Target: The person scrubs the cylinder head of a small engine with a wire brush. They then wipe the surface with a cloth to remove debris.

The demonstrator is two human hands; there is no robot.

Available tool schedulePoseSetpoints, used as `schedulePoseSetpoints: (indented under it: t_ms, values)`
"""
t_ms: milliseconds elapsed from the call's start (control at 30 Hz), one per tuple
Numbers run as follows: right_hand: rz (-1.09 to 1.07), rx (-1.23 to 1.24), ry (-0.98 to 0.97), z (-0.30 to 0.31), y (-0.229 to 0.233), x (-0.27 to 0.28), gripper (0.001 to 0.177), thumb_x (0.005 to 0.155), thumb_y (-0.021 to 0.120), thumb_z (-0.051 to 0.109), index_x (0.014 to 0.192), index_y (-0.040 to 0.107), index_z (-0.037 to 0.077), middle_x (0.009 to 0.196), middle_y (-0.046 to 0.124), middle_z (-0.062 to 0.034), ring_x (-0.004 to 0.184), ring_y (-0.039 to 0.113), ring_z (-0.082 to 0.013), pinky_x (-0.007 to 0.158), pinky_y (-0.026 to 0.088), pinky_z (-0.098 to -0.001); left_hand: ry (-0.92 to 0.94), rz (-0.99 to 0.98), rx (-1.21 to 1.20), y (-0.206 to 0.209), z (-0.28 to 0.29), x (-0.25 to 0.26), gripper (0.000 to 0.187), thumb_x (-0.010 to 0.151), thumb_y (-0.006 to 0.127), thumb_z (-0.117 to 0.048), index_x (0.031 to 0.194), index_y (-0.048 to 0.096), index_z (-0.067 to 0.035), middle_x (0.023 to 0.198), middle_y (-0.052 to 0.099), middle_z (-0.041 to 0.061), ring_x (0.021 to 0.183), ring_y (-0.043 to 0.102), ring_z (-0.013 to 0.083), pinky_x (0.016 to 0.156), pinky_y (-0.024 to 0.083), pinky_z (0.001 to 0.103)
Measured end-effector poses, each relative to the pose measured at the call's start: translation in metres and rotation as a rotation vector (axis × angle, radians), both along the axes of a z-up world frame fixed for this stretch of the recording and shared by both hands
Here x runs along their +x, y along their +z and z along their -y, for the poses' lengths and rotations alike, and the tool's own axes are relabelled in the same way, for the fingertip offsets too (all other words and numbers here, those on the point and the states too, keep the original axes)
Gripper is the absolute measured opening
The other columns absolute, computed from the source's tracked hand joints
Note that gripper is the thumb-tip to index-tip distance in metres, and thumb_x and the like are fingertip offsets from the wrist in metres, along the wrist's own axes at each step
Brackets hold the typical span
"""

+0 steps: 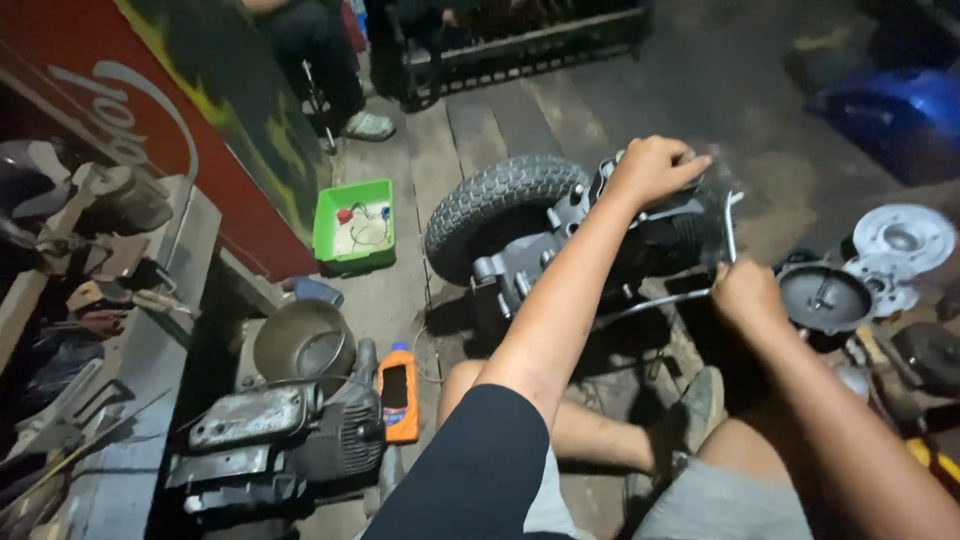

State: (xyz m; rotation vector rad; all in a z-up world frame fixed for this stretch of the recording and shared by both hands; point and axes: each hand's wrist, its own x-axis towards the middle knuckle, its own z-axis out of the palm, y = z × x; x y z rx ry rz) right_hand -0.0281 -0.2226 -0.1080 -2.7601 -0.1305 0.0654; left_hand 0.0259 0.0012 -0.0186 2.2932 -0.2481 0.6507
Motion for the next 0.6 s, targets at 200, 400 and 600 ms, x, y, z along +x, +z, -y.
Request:
schedulePoseSetpoints:
  t_ms: [200,400,600]
  values:
    - [0.147,0.041,0.033,-0.008,-0.023,0.05,0.048,0.107,0.052,0.03,0.105,0.077,-0.011,0.094,0.074,-0.0378,0.096,0.071,-0.0534,0.078,0.059,-0.0596,0.032,-0.081,-0.169,0.015,0.006,-0.026,0.036,0.072,0.067,-0.052,0.062,0.069,-0.018,0.062,0.072,0.005,0.077,0.075,0.0364,0.074,0.06,0.045]
    - [0.067,0.005,0.023,0.0,-0.008,0.021,0.051,0.107,0.05,0.031,0.106,0.076,-0.012,0.095,0.074,-0.0386,0.098,0.072,-0.0527,0.08,0.059,-0.0591,0.024,-0.04,-0.225,0.015,0.007,-0.032,0.036,0.075,0.068,-0.045,0.057,0.064,-0.013,0.053,0.066,0.007,0.068,0.074,0.0372,0.07,0.057,0.043]
    - [0.102,0.091,0.004,-0.019,0.016,0.008,0.046,0.108,0.051,0.026,0.108,0.075,-0.013,0.095,0.072,-0.039,0.094,0.072,-0.053,0.073,0.061,-0.0586,0.009,-0.058,-0.244,0.009,0.002,-0.021,0.038,0.078,0.069,-0.046,0.057,0.062,-0.014,0.051,0.063,0.004,0.063,0.073,0.0331,0.066,0.056,0.04]
